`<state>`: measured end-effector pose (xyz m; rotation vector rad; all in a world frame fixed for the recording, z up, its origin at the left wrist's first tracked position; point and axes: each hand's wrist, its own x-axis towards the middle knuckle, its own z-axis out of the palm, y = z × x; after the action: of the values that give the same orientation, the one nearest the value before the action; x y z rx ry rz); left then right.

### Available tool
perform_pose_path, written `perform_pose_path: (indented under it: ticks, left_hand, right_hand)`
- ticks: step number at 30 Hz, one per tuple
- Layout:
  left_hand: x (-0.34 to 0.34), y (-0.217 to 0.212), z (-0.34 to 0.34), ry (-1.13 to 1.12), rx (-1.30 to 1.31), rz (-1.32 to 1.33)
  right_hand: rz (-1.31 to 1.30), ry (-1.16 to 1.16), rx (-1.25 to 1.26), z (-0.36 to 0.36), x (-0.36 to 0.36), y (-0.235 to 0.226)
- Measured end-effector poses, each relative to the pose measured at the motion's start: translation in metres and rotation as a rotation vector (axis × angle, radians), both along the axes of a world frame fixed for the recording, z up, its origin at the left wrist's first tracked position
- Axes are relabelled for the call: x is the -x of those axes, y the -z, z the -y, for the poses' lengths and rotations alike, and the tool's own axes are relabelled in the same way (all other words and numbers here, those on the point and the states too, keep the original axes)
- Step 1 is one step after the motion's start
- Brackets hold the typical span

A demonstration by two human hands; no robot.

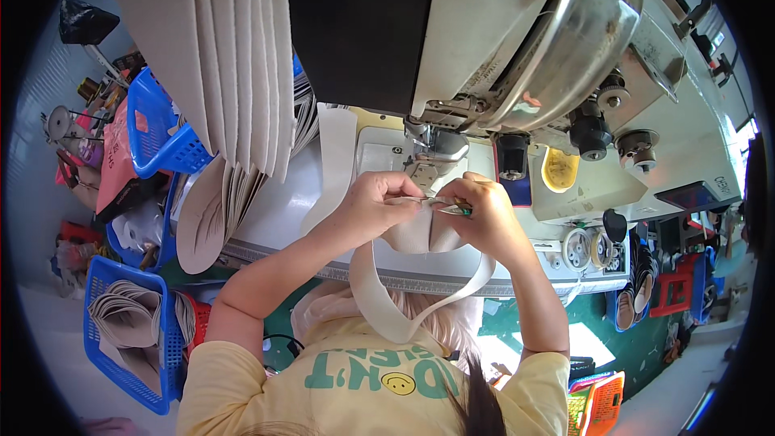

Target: The person aligns shoe components, trims material and thread with snips, and stitches the pieces together using a sewing machine.

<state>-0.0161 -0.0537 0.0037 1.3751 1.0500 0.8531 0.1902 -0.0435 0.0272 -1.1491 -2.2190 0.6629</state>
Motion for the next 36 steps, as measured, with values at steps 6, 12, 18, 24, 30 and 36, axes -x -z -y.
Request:
perform_pose_path:
  ticks: [6,12,18,24,30,36]
  left_hand:
    - [-0.003,-0.002,0.004,-0.078,-0.068,-0.045]
    - [0.005,-0.019,-0.016,-0.097,-0.118,-0.101]
    - [0.008,-0.039,-0.060,-0.178,0.334,0.177]
    - [-0.013,-0.036,-0.053,-0.322,0.358,0.510]
    - [-0.028,-0.023,-0.037,-0.401,0.178,0.580]
    - [-0.030,-0.021,-0.035,-0.417,0.165,0.632]
  right_hand:
    - [-0.023,0.030,-0.050,-0.002,0.010,0.001]
    - [0.014,0.068,0.331,-0.005,-0.005,-0.016]
    - [-0.563,0.231,0.307,-0.030,-0.042,0.007]
    - [-0.802,0.225,0.053,-0.091,-0.057,0.064]
    - [0.332,0.387,-0.688,-0.049,-0.051,0.062]
    - [0.002,0.059,-0.713,0.021,-0.020,-0.010]
